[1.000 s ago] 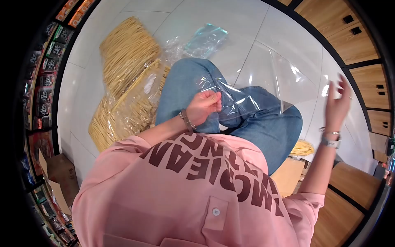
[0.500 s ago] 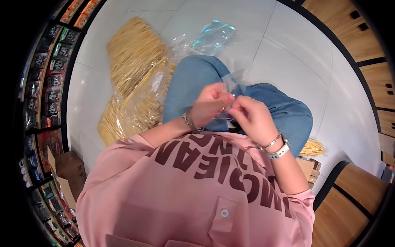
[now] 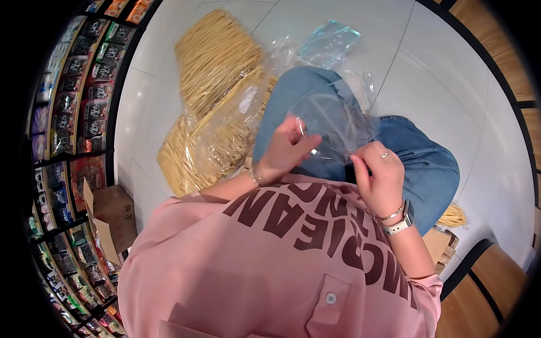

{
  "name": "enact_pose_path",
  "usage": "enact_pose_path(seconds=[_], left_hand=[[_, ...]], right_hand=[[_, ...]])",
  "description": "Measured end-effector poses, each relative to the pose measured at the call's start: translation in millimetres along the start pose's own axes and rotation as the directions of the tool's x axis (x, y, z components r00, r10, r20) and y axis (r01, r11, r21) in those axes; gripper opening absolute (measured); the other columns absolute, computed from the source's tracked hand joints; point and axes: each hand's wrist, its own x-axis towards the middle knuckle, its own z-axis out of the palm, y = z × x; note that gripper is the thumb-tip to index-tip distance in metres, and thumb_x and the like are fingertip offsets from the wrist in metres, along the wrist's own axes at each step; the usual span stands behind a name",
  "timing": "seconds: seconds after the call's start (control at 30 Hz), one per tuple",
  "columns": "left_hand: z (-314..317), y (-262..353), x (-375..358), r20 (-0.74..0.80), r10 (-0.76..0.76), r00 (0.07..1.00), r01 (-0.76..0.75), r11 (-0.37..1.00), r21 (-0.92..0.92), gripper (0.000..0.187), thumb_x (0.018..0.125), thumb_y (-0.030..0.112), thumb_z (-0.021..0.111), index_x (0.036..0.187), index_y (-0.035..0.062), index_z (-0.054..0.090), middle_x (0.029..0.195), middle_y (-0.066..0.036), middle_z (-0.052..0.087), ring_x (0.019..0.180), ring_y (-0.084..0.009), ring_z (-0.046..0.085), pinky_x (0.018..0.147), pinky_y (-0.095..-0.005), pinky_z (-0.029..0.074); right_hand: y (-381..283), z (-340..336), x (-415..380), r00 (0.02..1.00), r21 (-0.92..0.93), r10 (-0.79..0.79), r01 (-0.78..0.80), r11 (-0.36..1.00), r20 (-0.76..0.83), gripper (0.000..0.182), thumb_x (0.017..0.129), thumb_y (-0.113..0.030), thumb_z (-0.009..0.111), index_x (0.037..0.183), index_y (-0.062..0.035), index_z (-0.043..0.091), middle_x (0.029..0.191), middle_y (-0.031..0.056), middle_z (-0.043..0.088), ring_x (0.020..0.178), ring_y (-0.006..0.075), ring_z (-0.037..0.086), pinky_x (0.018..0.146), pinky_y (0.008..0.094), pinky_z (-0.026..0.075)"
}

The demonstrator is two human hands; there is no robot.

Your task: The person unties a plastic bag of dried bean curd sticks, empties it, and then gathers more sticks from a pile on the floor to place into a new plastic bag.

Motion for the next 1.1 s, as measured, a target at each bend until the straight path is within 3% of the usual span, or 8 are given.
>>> enact_pose_path(seconds=[0.13,0.17,0.23,0.37,0.67,0.9,1.0,1.1], left_hand=[[-45.2,37.0,-4.2,-0.195,0.119,0.974,-0.093,0.986,0.138,0.021,0.079,0.013,0.061,0.076,0.0099,0.040,0.058,0.007,0.038,0.053,-0.0029,0.038,0.047,-0.0201,0.033],[-59.8,47.1,5.2,-0.284,0.404,0.870,-0.266,0.868,0.420,0.013,0.080,0.015,0.058,0.079,0.0086,0.047,0.059,0.005,0.042,0.053,-0.0053,0.040,0.049,-0.0214,0.036],[-125.4,45.7,32.6,-0.330,0.488,0.808,-0.135,0.698,0.703,0.011,0.080,0.016,0.058,0.082,0.0070,0.052,0.068,-0.002,0.053,0.058,-0.0100,0.048,0.054,-0.0235,0.039],[-233.6,-3.0,81.8,-0.312,0.303,0.900,0.227,0.285,0.931,0.027,0.075,0.025,0.063,0.093,0.0067,0.058,0.085,-0.012,0.060,0.080,-0.0239,0.058,0.069,-0.0343,0.046],[-258.9,-70.1,100.1,-0.285,-0.025,0.958,0.286,0.037,0.958,0.031,0.072,0.029,0.064,0.094,0.0083,0.061,0.093,-0.015,0.061,0.086,-0.0307,0.058,0.073,-0.0392,0.045],[-235.5,14.2,99.8,-0.399,0.336,0.853,0.247,0.413,0.876,0.021,0.079,0.024,0.061,0.088,0.0047,0.060,0.077,-0.010,0.062,0.075,-0.0223,0.060,0.068,-0.0323,0.046],[-165.7,90.9,73.3,-0.265,0.503,0.823,-0.346,0.813,0.468,0.012,0.085,0.015,0.055,0.093,0.0051,0.057,0.084,-0.008,0.060,0.080,-0.0196,0.058,0.074,-0.0318,0.047],[-104.5,135.4,41.5,-0.016,0.629,0.778,-0.628,0.776,-0.060,0.019,0.087,0.019,0.052,0.104,0.0083,0.050,0.094,-0.009,0.056,0.088,-0.0238,0.057,0.085,-0.0422,0.045]], right_hand=[[6.7,-2.5,-5.4,1.000,0.010,0.006,-0.006,1.000,-0.009,0.007,0.073,-0.004,0.059,0.070,-0.0024,0.052,0.067,0.0094,0.053,0.058,0.0271,0.052,0.053,0.0319,0.041],[8.9,-4.8,-7.3,1.000,0.027,0.018,-0.018,0.999,0.000,0.007,0.073,-0.004,0.059,0.070,-0.0023,0.052,0.067,0.0095,0.053,0.059,0.0271,0.052,0.054,0.0317,0.041],[14.6,-8.9,-10.1,0.999,0.062,0.037,-0.038,0.997,0.012,0.007,0.074,-0.004,0.059,0.070,-0.0023,0.052,0.067,0.0097,0.053,0.059,0.0272,0.052,0.054,0.0315,0.041],[21.2,-19.7,-9.5,0.993,0.174,0.114,-0.114,0.978,0.006,0.007,0.076,-0.003,0.056,0.072,-0.0004,0.052,0.067,0.0093,0.050,0.059,0.0228,0.050,0.054,0.0283,0.039],[24.3,-38.9,-6.0,0.985,0.227,0.150,-0.128,0.966,-0.084,0.006,0.077,-0.002,0.057,0.074,0.0005,0.052,0.067,0.0079,0.050,0.058,0.0186,0.047,0.054,0.0254,0.038],[28.9,-42.4,-9.2,0.986,0.244,0.140,-0.116,0.963,-0.085,0.007,0.077,-0.003,0.058,0.074,-0.0005,0.052,0.066,0.0065,0.049,0.056,0.0174,0.045,0.052,0.0260,0.037],[29.4,-42.7,-7.6,0.992,0.261,0.115,-0.099,0.960,-0.046,0.006,0.077,-0.003,0.058,0.075,-0.0014,0.053,0.066,0.0064,0.049,0.057,0.0183,0.045,0.052,0.0268,0.038],[25.0,-41.0,-3.1,0.997,0.305,0.075,-0.082,0.949,0.034,0.006,0.076,-0.003,0.059,0.075,-0.0024,0.053,0.066,0.0066,0.049,0.058,0.0198,0.046,0.053,0.0275,0.038]])
